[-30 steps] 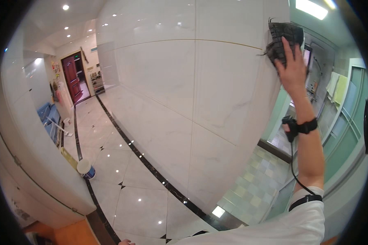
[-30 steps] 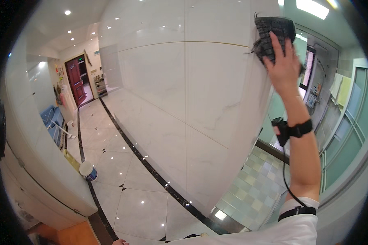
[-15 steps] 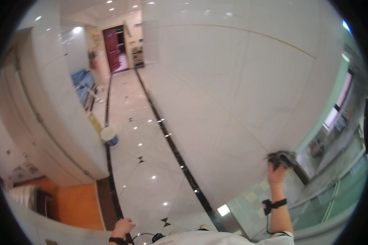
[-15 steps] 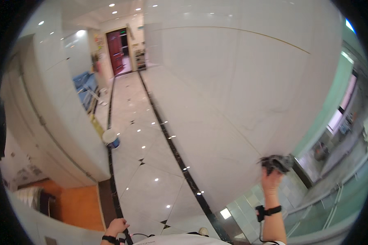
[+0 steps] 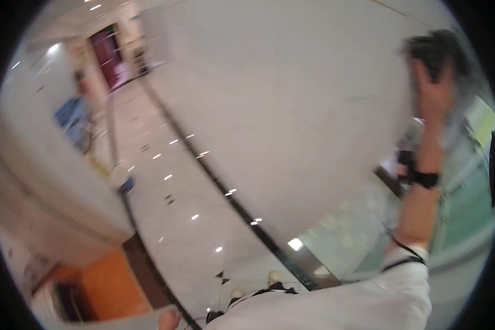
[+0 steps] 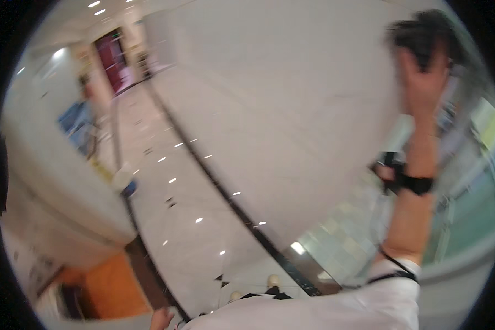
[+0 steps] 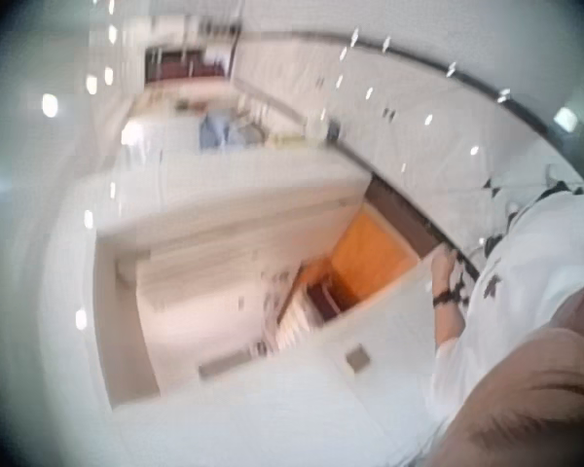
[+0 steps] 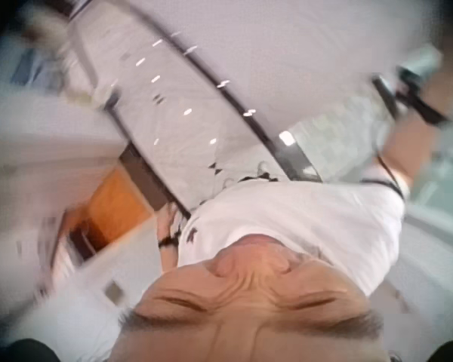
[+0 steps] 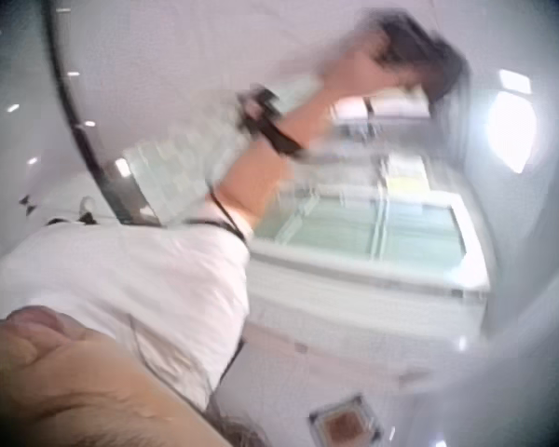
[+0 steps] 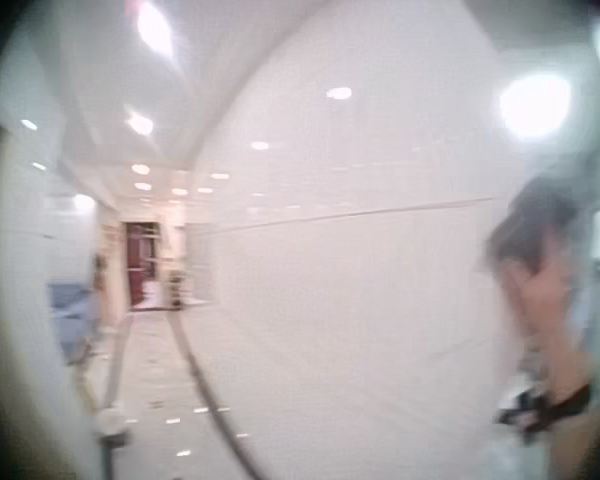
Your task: The person wipes a white tiled wall with a dark cloth, moving methodically along the surface. They pause to rinse and wring the cloth at a bathroom sink before resuming wall cleaning. The person also wipes the sink countertop briefly.
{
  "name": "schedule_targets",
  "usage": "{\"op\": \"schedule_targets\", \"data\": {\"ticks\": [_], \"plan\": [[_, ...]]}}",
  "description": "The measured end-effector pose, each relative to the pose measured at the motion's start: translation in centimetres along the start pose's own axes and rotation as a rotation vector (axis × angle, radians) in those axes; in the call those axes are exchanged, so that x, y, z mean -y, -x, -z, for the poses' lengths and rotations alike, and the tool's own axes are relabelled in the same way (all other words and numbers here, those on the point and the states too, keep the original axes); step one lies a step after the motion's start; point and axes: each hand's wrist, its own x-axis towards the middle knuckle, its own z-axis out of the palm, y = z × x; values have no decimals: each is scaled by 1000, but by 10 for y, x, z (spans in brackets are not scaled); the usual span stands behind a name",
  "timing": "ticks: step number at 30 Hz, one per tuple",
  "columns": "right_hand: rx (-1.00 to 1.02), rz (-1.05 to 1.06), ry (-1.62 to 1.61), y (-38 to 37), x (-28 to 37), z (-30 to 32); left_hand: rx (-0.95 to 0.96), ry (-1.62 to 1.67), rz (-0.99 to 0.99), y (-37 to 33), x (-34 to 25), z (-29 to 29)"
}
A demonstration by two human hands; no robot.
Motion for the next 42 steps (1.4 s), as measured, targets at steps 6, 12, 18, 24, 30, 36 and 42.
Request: {"op": "schedule_targets", "data": {"ticks": [6, 12, 18, 24, 30, 36, 42], "plan": [[162, -97, -67, 171, 46, 12, 73, 114, -74, 17, 4, 4], [666, -270, -83, 353, 64, 74, -38, 98, -230, -14, -18, 49], [522, -266, -192, 320, 67, 70, -69, 116, -204, -38, -53, 78], [131, -126, -254, 142, 16, 22, 2, 125, -185, -6, -122, 112], [-13, -344, -448, 37, -22, -14, 100, 156, -192, -2, -104, 99], [102, -482, -248, 257, -55, -16, 181, 48, -185, -2, -109, 107], [220, -1934, -570, 519, 38, 42, 72, 48, -194, 3, -121, 114]]}}
